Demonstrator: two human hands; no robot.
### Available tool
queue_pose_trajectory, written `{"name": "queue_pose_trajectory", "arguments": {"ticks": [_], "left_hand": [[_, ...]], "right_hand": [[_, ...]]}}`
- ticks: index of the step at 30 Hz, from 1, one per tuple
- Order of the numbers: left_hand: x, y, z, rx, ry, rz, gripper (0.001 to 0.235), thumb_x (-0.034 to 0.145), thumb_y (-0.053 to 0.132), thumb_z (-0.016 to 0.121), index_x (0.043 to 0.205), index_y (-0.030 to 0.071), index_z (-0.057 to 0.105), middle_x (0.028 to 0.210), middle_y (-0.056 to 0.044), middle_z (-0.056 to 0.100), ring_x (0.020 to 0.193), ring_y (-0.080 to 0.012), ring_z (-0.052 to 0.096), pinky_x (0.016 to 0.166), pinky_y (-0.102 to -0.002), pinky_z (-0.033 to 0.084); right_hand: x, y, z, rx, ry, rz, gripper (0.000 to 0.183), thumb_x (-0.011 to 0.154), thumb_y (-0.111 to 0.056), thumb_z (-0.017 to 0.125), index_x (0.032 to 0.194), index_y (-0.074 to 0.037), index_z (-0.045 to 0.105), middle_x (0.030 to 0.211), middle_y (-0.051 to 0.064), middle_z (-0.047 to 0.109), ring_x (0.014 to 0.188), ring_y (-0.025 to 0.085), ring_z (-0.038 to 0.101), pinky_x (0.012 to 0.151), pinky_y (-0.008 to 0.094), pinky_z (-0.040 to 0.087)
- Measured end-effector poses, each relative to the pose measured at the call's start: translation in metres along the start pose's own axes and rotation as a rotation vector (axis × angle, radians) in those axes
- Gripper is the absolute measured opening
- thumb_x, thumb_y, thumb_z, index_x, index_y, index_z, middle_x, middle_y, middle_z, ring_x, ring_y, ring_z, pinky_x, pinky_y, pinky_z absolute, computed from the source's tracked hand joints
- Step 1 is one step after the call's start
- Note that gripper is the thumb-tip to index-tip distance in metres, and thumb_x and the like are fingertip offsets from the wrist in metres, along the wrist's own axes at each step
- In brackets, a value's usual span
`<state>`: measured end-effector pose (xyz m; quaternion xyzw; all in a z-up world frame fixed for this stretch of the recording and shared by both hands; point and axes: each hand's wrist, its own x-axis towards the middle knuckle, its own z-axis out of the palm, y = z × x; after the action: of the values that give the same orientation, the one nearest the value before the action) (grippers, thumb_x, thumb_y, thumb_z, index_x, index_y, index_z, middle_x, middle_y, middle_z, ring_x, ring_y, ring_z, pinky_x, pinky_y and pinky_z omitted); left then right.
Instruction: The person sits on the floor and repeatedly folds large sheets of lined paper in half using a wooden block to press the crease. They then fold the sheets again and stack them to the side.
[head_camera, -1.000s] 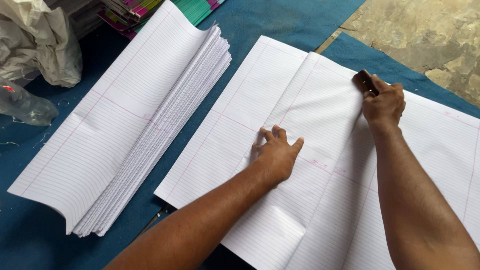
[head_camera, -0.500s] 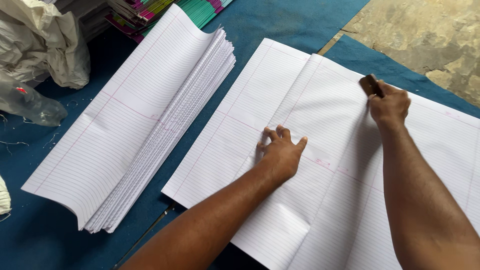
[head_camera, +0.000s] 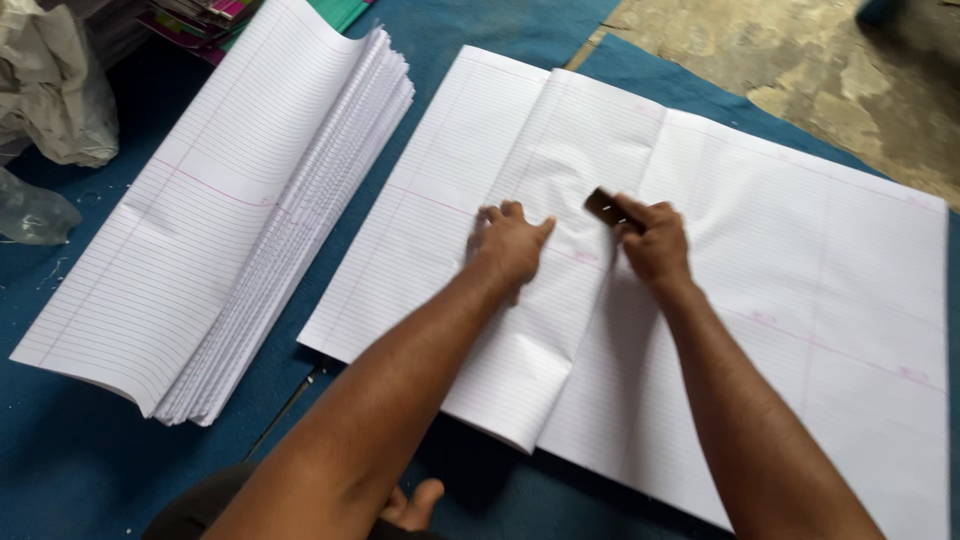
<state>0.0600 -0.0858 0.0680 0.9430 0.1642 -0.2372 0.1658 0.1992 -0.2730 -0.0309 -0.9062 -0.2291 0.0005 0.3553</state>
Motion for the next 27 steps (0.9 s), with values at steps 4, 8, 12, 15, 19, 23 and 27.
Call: {"name": "queue_pose_trajectory", "arguments": {"ticks": [4, 8, 12, 15, 19, 23, 27], "left_hand": [[-0.007, -0.003, 0.002, -0.069, 0.050, -0.013, 0.120, 0.065, -0.014, 0.084, 0.157, 0.040, 0.029, 0.169, -0.010, 0.013, 0.154, -0.0417, 0.010, 0.115, -0.040, 0.044], [-0.009, -0.007, 0.006, -0.095, 0.067, -0.053, 0.108, 0.066, -0.006, 0.088, 0.155, 0.025, 0.033, 0.165, -0.012, 0.020, 0.152, -0.0440, 0.013, 0.111, -0.040, 0.049], [-0.006, -0.012, 0.019, -0.092, 0.085, -0.116, 0.082, 0.071, 0.006, 0.089, 0.144, 0.015, 0.052, 0.162, -0.014, 0.035, 0.151, -0.0421, 0.029, 0.112, -0.040, 0.050], [0.001, -0.020, 0.034, -0.141, 0.159, -0.121, 0.080, 0.069, 0.010, 0.093, 0.139, 0.015, 0.057, 0.163, -0.014, 0.032, 0.151, -0.0389, 0.027, 0.121, -0.041, 0.036], [0.013, -0.033, 0.049, -0.227, 0.243, -0.074, 0.095, 0.064, 0.010, 0.096, 0.147, 0.015, 0.049, 0.162, -0.014, 0.030, 0.153, -0.0344, 0.020, 0.125, -0.040, 0.025], [0.011, -0.039, 0.060, -0.287, 0.283, -0.083, 0.096, 0.067, 0.012, 0.094, 0.149, 0.018, 0.046, 0.165, -0.011, 0.027, 0.153, -0.0352, 0.019, 0.122, -0.040, 0.032], [0.002, -0.042, 0.072, -0.272, 0.298, -0.069, 0.080, 0.078, 0.017, 0.086, 0.148, 0.018, 0.048, 0.165, -0.011, 0.026, 0.154, -0.0356, 0.018, 0.121, -0.042, 0.034]], "right_hand": [[-0.052, -0.035, -0.007, 0.049, -0.124, 0.057, 0.042, 0.093, -0.007, 0.065, 0.131, -0.025, 0.070, 0.104, 0.010, 0.065, 0.089, 0.020, 0.062, 0.079, 0.034, 0.058], [-0.105, -0.060, -0.011, -0.037, -0.211, 0.051, 0.040, 0.093, -0.013, 0.069, 0.130, -0.027, 0.071, 0.103, 0.009, 0.060, 0.089, 0.020, 0.054, 0.080, 0.033, 0.054], [-0.153, -0.073, -0.015, -0.055, -0.269, -0.010, 0.041, 0.091, -0.014, 0.070, 0.129, -0.028, 0.072, 0.096, 0.005, 0.062, 0.088, 0.020, 0.052, 0.082, 0.033, 0.050], [-0.187, -0.078, -0.017, -0.047, -0.282, -0.099, 0.042, 0.087, -0.014, 0.073, 0.126, -0.028, 0.074, 0.093, 0.003, 0.064, 0.088, 0.019, 0.053, 0.085, 0.033, 0.048], [-0.222, -0.084, -0.022, -0.071, -0.337, -0.137, 0.040, 0.085, -0.016, 0.075, 0.124, -0.029, 0.074, 0.094, 0.001, 0.063, 0.088, 0.019, 0.054, 0.085, 0.032, 0.049], [-0.243, -0.090, -0.030, -0.081, -0.441, -0.115, 0.039, 0.087, -0.019, 0.074, 0.124, -0.030, 0.072, 0.093, -0.001, 0.064, 0.090, 0.017, 0.055, 0.089, 0.031, 0.049], [-0.255, -0.096, -0.035, -0.132, -0.556, -0.082, 0.042, 0.088, -0.017, 0.071, 0.126, -0.034, 0.071, 0.094, -0.001, 0.064, 0.091, 0.016, 0.055, 0.089, 0.031, 0.049]]}}
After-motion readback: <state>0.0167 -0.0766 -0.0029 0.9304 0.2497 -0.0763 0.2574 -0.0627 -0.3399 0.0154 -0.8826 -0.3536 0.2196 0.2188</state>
